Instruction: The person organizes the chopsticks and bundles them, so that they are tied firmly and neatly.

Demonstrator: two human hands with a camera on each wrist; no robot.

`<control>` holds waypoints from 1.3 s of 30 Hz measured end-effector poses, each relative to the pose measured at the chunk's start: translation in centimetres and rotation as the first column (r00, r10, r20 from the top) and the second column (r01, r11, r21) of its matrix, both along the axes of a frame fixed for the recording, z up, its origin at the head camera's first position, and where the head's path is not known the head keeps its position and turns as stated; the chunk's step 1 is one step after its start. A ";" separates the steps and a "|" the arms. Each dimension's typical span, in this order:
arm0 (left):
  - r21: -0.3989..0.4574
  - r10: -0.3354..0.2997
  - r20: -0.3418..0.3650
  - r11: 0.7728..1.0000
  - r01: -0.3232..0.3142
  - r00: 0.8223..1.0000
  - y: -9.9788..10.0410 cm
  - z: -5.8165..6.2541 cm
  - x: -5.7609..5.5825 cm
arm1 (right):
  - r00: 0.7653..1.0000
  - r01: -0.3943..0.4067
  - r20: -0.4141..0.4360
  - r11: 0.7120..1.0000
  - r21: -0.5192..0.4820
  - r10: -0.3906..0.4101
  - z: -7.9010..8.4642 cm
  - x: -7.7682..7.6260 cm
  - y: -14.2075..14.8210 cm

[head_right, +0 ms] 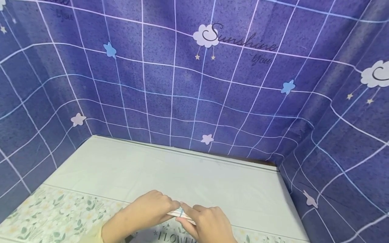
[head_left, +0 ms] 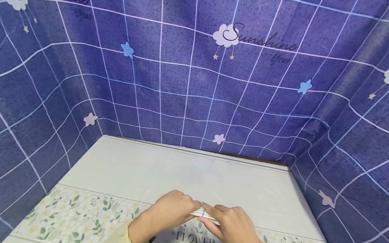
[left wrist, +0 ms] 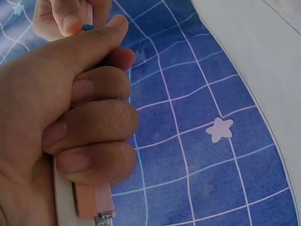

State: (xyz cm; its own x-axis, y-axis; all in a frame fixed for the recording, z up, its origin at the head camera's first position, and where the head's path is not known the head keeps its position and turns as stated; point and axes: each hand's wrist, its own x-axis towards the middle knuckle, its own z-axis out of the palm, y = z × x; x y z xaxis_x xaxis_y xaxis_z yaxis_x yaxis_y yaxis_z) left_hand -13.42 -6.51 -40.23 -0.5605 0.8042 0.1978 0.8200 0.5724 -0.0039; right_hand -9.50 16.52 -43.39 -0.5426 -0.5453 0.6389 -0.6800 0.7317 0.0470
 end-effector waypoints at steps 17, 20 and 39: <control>0.002 0.036 -0.158 0.999 -0.036 0.987 -0.7 1.0 -0.2 | 0.709 -0.035 0.479 0.705 -0.709 0.517 0.7 -0.2 2.2; -0.040 0.064 -0.228 0.996 -0.075 0.972 -0.2 1.6 0.2 | 0.660 0.065 0.550 0.690 -0.721 0.512 0.6 -0.2 2.0; 0.514 0.054 0.356 0.823 -0.244 0.933 -2.2 1.6 -2.2 | 0.688 0.308 0.678 0.742 -0.596 0.259 2.3 0.1 3.6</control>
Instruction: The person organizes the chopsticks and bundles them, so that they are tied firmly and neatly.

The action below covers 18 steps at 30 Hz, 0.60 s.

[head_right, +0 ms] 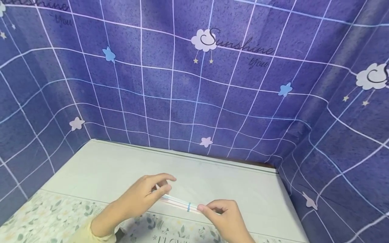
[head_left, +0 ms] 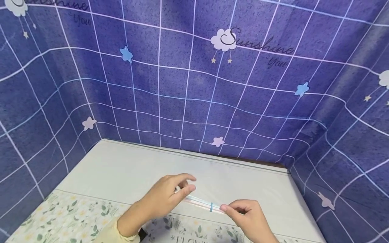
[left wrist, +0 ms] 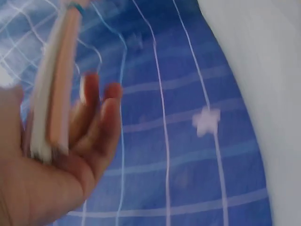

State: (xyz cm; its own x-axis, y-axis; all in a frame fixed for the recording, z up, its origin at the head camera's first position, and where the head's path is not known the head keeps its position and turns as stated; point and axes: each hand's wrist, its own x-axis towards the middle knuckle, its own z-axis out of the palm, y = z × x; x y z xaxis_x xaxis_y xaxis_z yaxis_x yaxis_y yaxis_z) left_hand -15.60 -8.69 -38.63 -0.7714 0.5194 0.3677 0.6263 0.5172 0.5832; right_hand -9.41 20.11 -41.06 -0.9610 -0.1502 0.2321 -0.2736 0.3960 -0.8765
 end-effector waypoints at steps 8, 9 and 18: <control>0.541 -0.057 0.214 0.838 -0.070 0.975 1.7 -0.5 1.1 | 0.997 0.030 -0.074 0.996 -0.083 -0.036 -0.3 0.0 -0.5; 0.563 -0.056 0.212 0.823 -0.075 0.976 1.8 -0.6 1.3 | 0.996 0.032 -0.080 0.995 -0.093 -0.040 -0.4 0.0 -0.6; 0.464 -0.024 0.422 0.865 -0.193 0.906 1.7 -1.2 1.3 | 0.990 0.067 -0.115 0.994 -0.085 -0.077 0.3 0.2 -0.6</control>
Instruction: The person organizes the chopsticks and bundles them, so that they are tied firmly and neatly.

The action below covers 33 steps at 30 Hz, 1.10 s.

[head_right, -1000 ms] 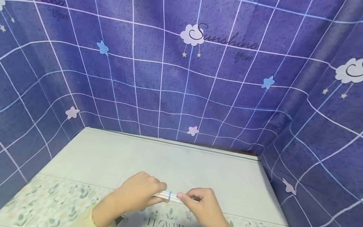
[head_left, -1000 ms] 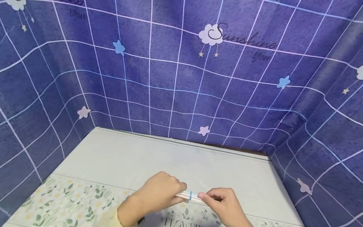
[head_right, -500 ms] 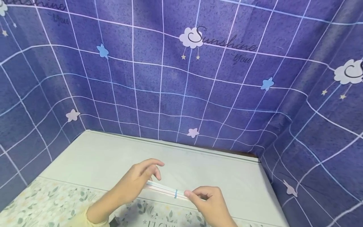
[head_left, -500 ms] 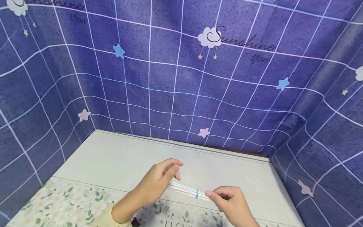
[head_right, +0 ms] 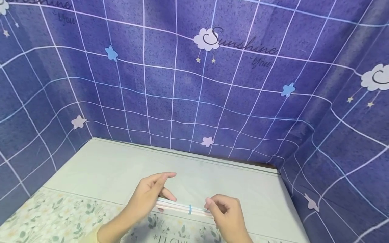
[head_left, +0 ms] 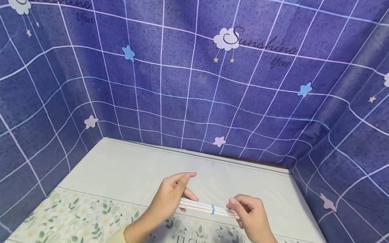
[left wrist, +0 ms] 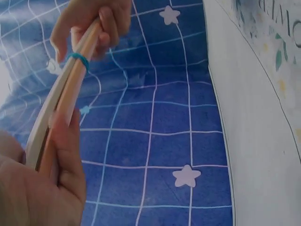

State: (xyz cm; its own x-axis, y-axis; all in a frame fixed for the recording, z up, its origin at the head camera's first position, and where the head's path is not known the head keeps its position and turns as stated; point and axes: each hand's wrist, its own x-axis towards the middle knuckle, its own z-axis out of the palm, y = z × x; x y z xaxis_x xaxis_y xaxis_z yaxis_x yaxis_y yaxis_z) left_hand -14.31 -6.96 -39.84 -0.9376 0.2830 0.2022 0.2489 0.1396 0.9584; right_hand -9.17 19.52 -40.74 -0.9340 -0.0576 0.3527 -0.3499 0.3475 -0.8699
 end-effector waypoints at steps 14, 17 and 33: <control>0.005 -0.060 0.005 0.998 0.060 0.998 -1.8 1.1 -1.7 | 0.920 -0.226 -0.308 0.970 0.089 0.242 -1.7 -0.7 -0.6; 0.024 -0.056 0.007 0.998 0.056 0.998 -1.9 1.4 -1.8 | 0.890 -0.304 -0.300 0.937 0.174 0.345 -1.5 -1.0 -0.3; -0.317 -0.313 -0.062 0.906 0.279 0.948 -2.9 1.2 -1.5 | 0.884 -0.361 -0.242 0.913 0.191 0.400 -1.6 -1.1 0.4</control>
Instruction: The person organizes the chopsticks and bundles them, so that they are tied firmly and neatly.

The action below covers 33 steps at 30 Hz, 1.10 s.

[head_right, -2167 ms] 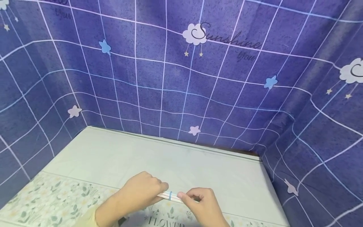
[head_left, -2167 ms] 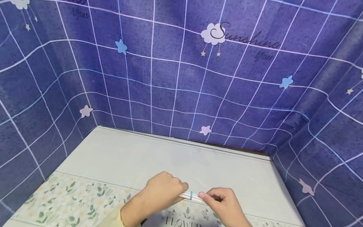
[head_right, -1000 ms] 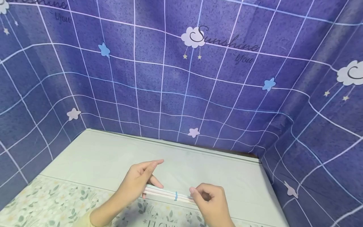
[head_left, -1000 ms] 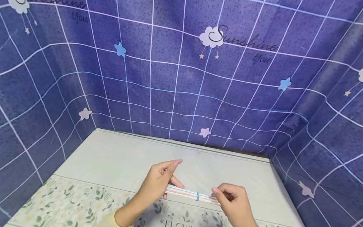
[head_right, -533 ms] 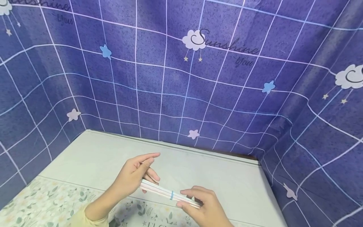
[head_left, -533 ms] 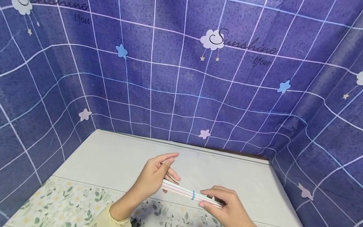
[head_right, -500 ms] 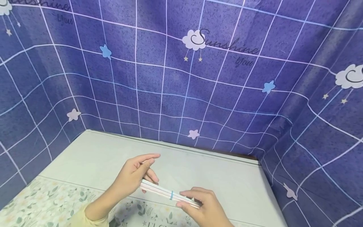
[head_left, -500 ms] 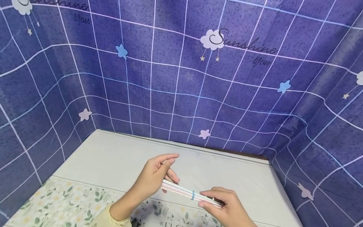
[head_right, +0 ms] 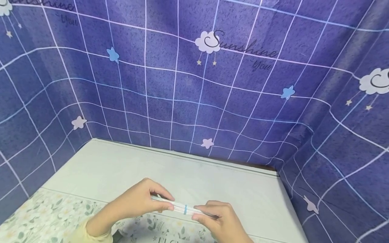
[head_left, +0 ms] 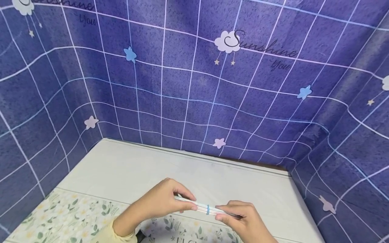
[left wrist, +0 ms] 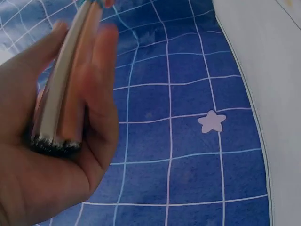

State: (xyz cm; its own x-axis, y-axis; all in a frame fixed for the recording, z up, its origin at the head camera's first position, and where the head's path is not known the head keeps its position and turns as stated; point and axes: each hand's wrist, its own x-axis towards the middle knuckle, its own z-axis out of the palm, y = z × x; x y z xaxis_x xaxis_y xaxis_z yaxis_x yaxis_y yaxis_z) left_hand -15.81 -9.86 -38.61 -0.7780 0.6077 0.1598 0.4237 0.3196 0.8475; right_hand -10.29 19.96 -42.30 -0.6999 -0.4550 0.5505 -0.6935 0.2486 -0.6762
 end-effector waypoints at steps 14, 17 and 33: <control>-0.081 -0.081 -0.243 0.995 0.063 0.967 -0.6 -0.4 0.6 | 0.987 0.083 -0.149 0.989 0.122 -0.064 -0.1 0.3 0.0; -0.088 -0.079 -0.254 0.994 0.058 0.964 -0.6 -0.6 0.6 | 0.972 0.155 -0.201 0.974 0.164 -0.121 -0.3 0.5 -0.1; -0.404 -0.149 -0.347 0.915 -0.004 0.926 -0.2 -4.3 -0.6 | 0.943 0.332 -0.184 0.795 0.507 -0.276 -2.0 -0.5 -0.7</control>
State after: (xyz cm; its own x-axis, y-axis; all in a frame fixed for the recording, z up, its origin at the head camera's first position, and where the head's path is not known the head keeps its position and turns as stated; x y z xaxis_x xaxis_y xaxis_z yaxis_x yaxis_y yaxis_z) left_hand -16.40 -10.03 -42.95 -0.6624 0.7320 0.1593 0.7110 0.5473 0.4415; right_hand -10.79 19.21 -44.30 -0.8080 -0.4656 0.3611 -0.5758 0.7542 -0.3158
